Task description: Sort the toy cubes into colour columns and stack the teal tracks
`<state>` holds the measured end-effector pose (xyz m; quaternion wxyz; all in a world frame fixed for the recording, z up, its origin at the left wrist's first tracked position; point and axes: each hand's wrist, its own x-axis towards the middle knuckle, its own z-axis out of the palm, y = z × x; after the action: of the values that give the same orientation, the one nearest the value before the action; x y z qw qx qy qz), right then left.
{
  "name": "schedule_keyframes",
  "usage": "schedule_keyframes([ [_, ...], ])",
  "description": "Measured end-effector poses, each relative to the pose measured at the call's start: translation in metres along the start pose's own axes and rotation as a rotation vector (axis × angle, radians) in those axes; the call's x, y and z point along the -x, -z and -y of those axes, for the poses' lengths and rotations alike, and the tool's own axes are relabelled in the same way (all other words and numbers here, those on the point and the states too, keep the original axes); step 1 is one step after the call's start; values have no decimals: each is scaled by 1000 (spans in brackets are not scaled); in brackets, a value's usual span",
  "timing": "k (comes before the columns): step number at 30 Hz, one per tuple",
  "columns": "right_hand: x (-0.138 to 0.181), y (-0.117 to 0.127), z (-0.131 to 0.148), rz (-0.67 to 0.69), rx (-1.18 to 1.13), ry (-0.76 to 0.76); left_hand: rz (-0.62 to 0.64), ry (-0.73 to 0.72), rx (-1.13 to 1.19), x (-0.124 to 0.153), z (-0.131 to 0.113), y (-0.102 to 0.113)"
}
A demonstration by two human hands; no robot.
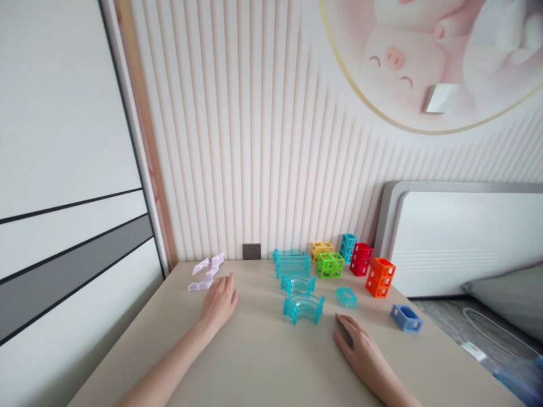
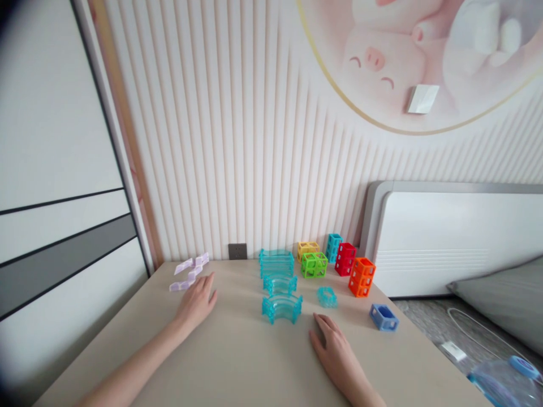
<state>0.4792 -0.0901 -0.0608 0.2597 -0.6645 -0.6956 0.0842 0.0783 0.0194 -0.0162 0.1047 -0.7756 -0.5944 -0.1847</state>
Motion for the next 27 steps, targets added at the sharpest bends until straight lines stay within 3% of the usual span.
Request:
schedule_keyframes([
  [4, -1, 0, -1, -28, -5, -8, -5, 190, -109, 0, 45, -5],
  [9, 2, 0, 1, -43, 4, -15, 22, 241, -99, 8, 68, -17],
  [15, 5, 4, 4, -29, 14, 22, 12, 236, -83, 3, 73, -17],
  [23, 3, 8, 10, -31, 26, 47, 43, 175, -73, 4, 58, -12],
  [27, 9, 13, 16, -196, 3, 82, -10, 192, -23, 6, 59, -14],
])
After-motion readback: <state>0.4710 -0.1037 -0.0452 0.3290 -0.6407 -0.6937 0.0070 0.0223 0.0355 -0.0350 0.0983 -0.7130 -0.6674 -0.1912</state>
